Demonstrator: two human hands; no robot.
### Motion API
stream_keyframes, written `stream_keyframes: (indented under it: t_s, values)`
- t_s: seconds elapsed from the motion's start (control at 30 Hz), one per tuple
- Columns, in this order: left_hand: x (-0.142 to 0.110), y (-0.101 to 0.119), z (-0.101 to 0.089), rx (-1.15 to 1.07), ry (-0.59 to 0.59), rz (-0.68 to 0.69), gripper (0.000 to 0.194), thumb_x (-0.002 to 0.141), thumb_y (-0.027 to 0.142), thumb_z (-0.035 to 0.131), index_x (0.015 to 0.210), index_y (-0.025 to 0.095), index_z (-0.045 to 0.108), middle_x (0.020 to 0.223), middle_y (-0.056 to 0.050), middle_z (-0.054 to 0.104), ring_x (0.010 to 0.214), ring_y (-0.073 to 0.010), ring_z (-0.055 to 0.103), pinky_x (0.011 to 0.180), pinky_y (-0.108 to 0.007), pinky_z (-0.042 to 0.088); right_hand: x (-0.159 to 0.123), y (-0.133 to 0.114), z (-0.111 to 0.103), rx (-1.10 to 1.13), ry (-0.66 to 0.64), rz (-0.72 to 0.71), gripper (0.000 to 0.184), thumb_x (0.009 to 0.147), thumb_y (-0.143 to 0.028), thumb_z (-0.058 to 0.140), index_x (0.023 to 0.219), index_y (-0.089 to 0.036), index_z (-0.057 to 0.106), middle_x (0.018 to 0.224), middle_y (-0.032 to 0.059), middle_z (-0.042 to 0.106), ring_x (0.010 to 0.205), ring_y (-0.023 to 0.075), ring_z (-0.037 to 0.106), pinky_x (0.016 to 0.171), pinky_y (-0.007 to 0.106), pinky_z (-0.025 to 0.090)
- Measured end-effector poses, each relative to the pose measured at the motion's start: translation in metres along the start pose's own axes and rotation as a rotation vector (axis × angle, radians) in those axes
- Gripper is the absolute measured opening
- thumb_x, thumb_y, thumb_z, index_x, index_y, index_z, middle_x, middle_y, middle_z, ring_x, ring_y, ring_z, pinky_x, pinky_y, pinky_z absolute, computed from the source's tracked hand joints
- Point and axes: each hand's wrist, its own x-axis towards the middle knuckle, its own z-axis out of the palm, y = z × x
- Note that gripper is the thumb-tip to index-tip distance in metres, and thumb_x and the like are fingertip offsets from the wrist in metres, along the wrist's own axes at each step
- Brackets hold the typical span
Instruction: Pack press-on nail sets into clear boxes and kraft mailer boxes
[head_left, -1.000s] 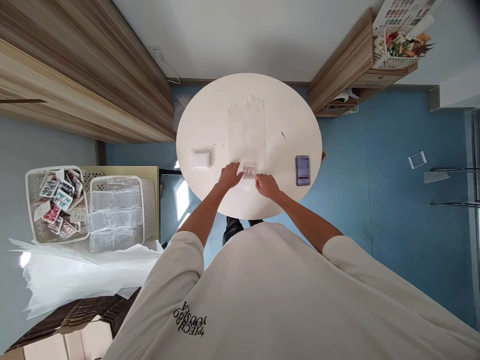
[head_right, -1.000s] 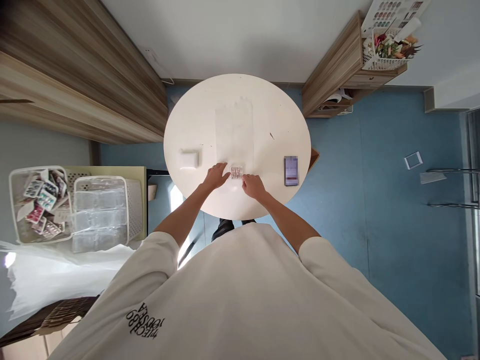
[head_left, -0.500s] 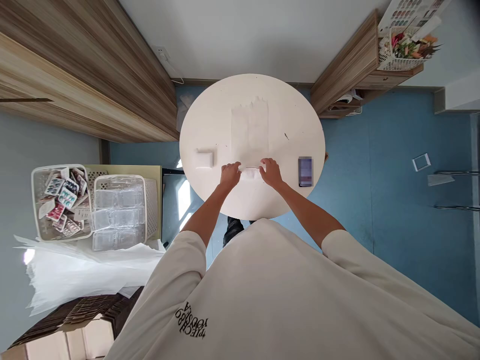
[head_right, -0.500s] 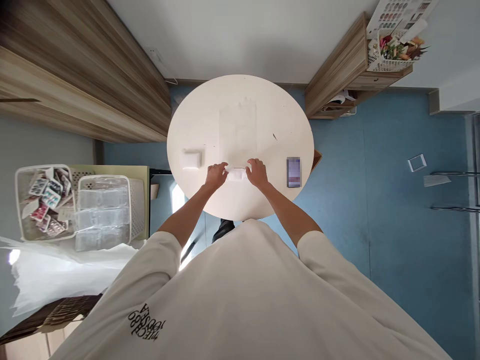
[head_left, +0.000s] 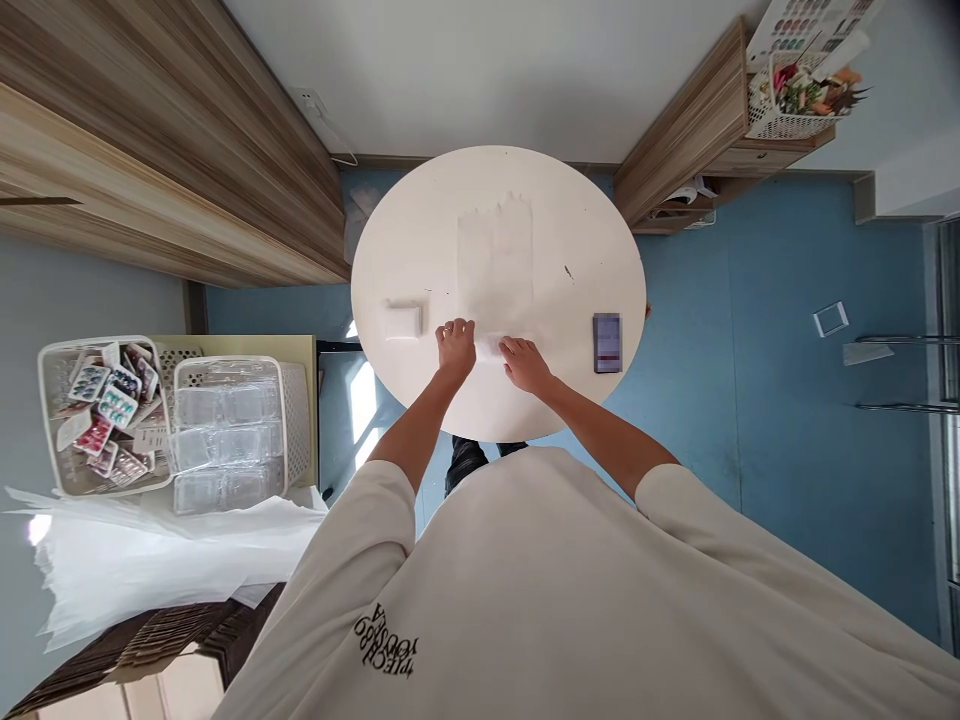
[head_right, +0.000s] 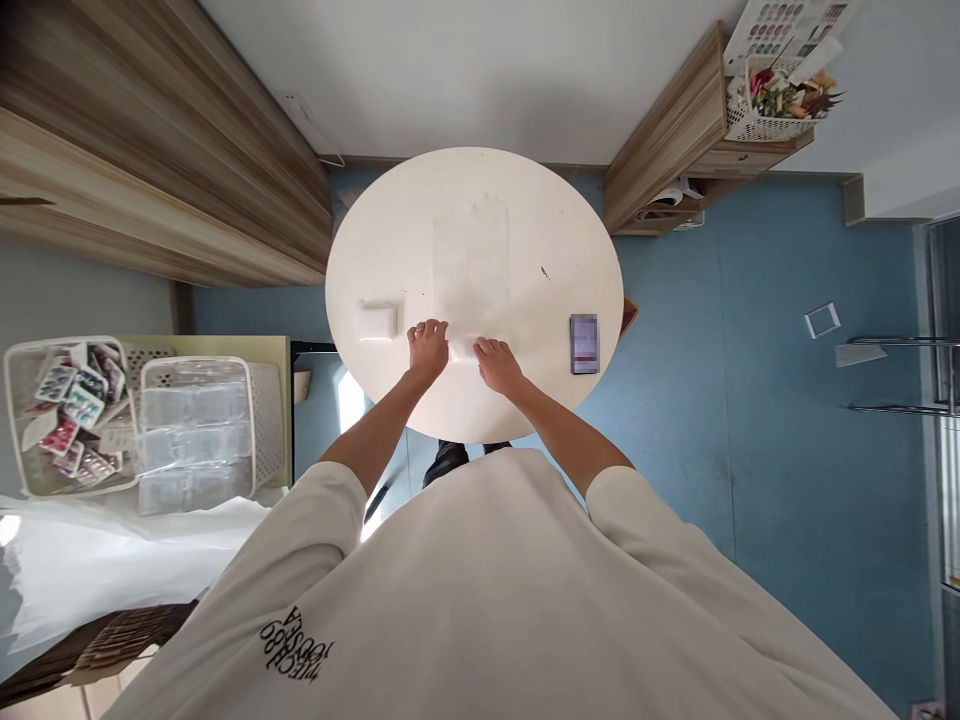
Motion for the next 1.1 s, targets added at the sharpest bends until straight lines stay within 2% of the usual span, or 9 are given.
stream_keyframes:
  t_s: [0.07,0.13,0.2,0.37,0.5,0.63,0.77,0.93,1.1]
  values:
    - [-0.007,0.003,0.0,0.027,0.006,0.118,0.061,0.093,0.01,0.043,0.152,0.022,0.053,0.158,-0.02,0.055,0.15,-0.0388,0.044,0.124,-0.062,0.026,0.002,0.001,0.0,0.005,-0.02,0.001,0.055,0.101,-0.016,0.046,0.157,-0.016,0.049,0.158,0.0195,0.051,0.137,0.0373,0.05,0.115,0.05,0.037]
    - [-0.014,0.007,0.003,0.021,-0.066,0.274,0.061,0.093,0.01,0.042,0.153,0.022,0.053,0.156,-0.019,0.056,0.149,-0.0364,0.046,0.124,-0.059,0.029,0.002,0.002,0.0,0.004,-0.014,-0.001,0.057,0.101,-0.014,0.045,0.157,-0.016,0.049,0.157,0.0193,0.053,0.136,0.0368,0.051,0.114,0.05,0.037]
    - [-0.019,0.01,0.009,0.018,-0.13,0.34,0.061,0.094,0.01,0.04,0.154,0.02,0.051,0.156,-0.018,0.057,0.149,-0.0335,0.048,0.123,-0.055,0.034,0.002,0.003,0.0,0.007,-0.004,-0.007,0.058,0.1,-0.012,0.045,0.157,-0.017,0.049,0.155,0.0185,0.055,0.134,0.0359,0.053,0.114,0.05,0.038]
    - [-0.019,0.008,0.022,0.041,-0.135,0.336,0.069,0.095,0.017,0.049,0.163,0.015,0.038,0.169,-0.02,0.041,0.156,-0.0347,0.04,0.127,-0.054,0.03,0.004,0.007,0.0,0.01,-0.003,-0.012,0.054,0.1,-0.009,0.047,0.152,-0.018,0.055,0.153,0.0172,0.057,0.132,0.0341,0.054,0.114,0.047,0.036]
    - [-0.015,0.008,0.023,0.072,-0.102,0.348,0.075,0.093,0.016,0.052,0.166,0.016,0.034,0.165,-0.021,0.047,0.156,-0.0358,0.041,0.13,-0.057,0.025,0.011,0.009,0.0,-0.004,0.003,-0.002,0.051,0.095,-0.007,0.052,0.145,-0.016,0.059,0.147,0.0178,0.06,0.129,0.0349,0.055,0.114,0.048,0.035]
    - [-0.01,0.013,0.023,0.092,-0.075,0.323,0.077,0.089,0.013,0.052,0.164,0.017,0.038,0.158,-0.021,0.054,0.153,-0.0363,0.045,0.131,-0.061,0.018,0.017,0.01,0.0,-0.012,0.03,-0.01,0.05,0.093,-0.008,0.051,0.141,-0.015,0.062,0.142,0.0184,0.063,0.125,0.0359,0.055,0.114,0.049,0.034]
    - [-0.004,0.02,0.02,0.054,-0.068,0.28,0.068,0.086,0.011,0.051,0.154,0.016,0.049,0.149,-0.02,0.061,0.147,-0.0351,0.051,0.133,-0.061,0.014,0.021,0.012,-0.006,0.009,0.059,-0.022,0.049,0.092,-0.007,0.051,0.139,-0.014,0.063,0.137,0.0179,0.067,0.122,0.0352,0.058,0.113,0.049,0.034]
    - [0.001,0.023,0.015,0.049,-0.091,0.239,0.057,0.091,0.012,0.048,0.147,0.02,0.054,0.14,-0.017,0.069,0.143,-0.0332,0.056,0.131,-0.061,0.018,0.023,0.014,-0.016,0.035,0.038,-0.021,0.042,0.094,-0.009,0.05,0.131,-0.016,0.068,0.128,0.0162,0.073,0.116,0.0346,0.062,0.111,0.048,0.035]
    - [-0.009,0.024,0.009,0.021,-0.148,0.219,0.044,0.097,0.016,0.044,0.138,0.022,0.059,0.128,-0.013,0.074,0.134,-0.0298,0.063,0.131,-0.056,0.022,0.016,0.012,-0.02,0.043,0.012,-0.046,0.039,0.101,-0.013,0.045,0.133,-0.016,0.068,0.126,0.015,0.076,0.116,0.0331,0.064,0.11,0.046,0.036]
